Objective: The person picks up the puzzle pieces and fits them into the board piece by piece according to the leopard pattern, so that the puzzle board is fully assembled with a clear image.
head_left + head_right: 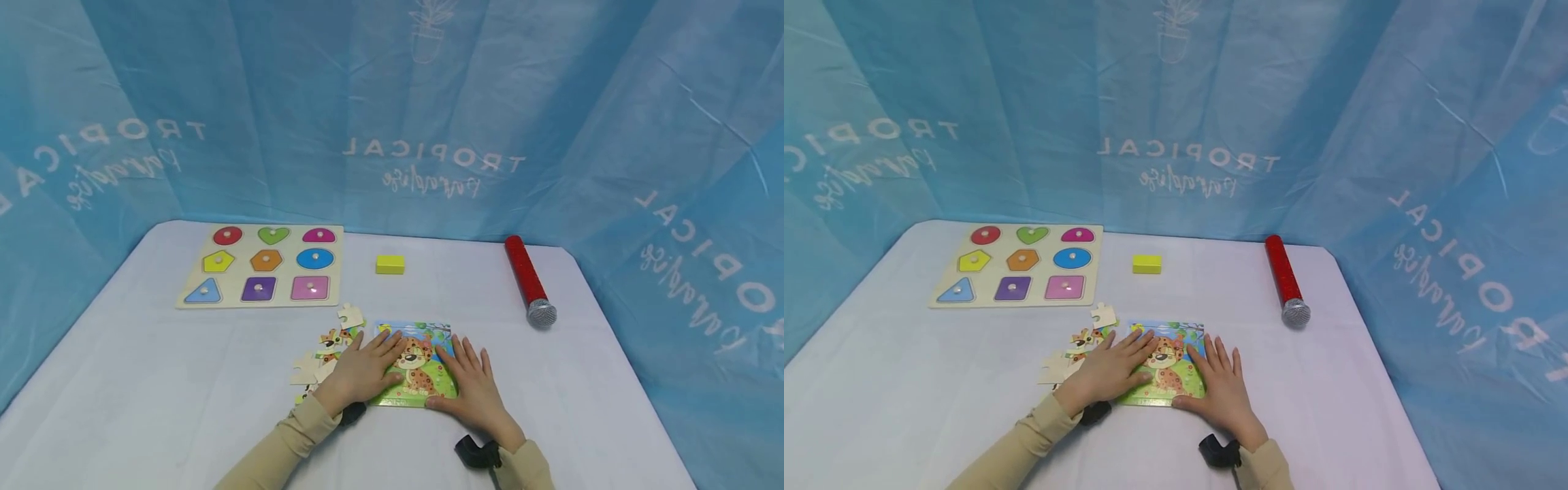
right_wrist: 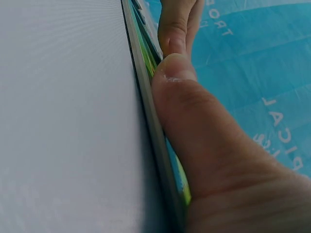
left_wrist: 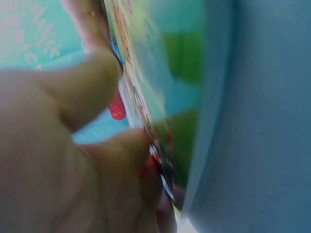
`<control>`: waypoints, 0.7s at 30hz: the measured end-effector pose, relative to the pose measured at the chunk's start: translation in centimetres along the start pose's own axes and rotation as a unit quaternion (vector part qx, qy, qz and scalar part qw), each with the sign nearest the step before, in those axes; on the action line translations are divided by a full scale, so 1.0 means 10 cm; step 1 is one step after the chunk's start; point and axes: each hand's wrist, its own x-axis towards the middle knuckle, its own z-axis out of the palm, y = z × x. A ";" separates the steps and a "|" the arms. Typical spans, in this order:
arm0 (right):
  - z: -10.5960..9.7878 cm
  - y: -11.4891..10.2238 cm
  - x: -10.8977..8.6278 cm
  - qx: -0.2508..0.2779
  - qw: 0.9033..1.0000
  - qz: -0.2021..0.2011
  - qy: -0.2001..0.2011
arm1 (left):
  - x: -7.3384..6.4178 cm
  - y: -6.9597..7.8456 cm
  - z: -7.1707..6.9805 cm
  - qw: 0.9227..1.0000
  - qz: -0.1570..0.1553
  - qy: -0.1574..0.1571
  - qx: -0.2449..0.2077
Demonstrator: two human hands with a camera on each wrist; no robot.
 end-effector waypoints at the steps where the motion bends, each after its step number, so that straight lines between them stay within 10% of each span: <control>1: 0.00 0.00 0.00 0.002 1.000 -0.002 0.003 | 0.00 0.02 -0.01 1.000 -0.011 0.001 0.003; 9: 0.02 -0.03 0.03 0.006 1.000 -0.009 0.018 | 0.03 0.04 0.01 0.998 -0.063 0.021 0.012; 15: 0.01 -0.08 0.01 0.010 1.000 -0.001 0.011 | 0.00 -0.19 0.00 0.997 -0.032 0.031 -0.064; 21: -0.01 -0.07 -0.02 0.005 1.000 0.013 0.005 | 0.01 -0.49 -0.10 0.980 -0.068 0.180 -0.060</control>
